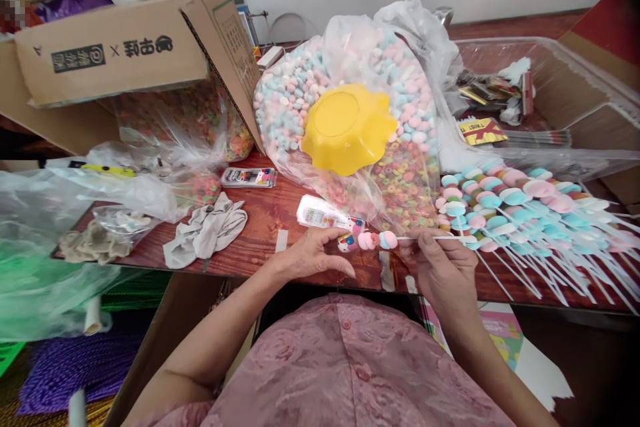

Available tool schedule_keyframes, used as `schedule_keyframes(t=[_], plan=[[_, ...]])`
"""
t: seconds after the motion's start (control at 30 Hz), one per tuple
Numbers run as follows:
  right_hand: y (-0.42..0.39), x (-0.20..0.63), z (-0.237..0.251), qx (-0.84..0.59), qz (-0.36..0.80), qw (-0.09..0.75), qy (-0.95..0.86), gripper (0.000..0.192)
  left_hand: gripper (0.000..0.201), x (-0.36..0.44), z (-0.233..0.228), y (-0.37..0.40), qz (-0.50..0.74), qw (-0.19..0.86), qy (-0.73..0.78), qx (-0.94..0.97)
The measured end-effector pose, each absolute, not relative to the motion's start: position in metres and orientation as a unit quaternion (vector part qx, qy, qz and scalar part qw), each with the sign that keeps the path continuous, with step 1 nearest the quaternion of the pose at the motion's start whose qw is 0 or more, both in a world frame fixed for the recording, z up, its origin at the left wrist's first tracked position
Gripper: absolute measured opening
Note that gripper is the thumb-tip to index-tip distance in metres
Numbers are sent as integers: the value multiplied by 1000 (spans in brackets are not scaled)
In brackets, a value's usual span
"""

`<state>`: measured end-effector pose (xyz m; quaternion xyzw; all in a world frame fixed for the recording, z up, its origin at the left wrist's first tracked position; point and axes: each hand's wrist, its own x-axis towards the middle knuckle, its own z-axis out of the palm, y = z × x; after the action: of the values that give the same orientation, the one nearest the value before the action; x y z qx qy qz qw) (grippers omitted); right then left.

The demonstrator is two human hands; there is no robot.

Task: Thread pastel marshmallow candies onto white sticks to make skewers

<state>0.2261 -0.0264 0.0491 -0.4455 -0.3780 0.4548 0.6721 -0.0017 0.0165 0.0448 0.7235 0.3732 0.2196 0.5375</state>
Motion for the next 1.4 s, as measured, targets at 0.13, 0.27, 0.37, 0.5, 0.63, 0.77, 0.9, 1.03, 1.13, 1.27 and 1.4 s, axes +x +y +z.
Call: schedule_keyframes(t=[0.13,0.27,0.37,0.5,0.63,0.77,0.9,1.03,1.13,1.27,1.4], plan=[[-20,229,49,-455,490,625,-403,18,37,6,45,11,187,533,339,752],[-5,231,51,-464,521,559,-447,22,31,15,44,7,200,551,359,726],[7,227,55,-477,532,509,-480,31,35,20,42,6,230,557,401,690],[17,218,58,-486,546,449,-513,41,47,24,41,7,249,523,455,676],[16,208,54,-494,539,442,-520,43,49,27,43,7,260,499,461,686],[13,207,46,-496,533,473,-496,42,50,28,44,7,280,473,468,692],[12,215,38,-516,474,512,-497,42,51,23,45,7,256,363,498,745],[13,222,36,-527,427,563,-472,43,47,20,47,7,233,280,482,797],[13,222,38,-521,430,574,-462,42,46,22,48,5,232,269,482,801],[9,216,43,-502,459,528,-509,40,50,26,49,4,244,324,482,777],[3,208,47,-484,475,506,-532,39,46,28,50,4,253,384,477,749]])
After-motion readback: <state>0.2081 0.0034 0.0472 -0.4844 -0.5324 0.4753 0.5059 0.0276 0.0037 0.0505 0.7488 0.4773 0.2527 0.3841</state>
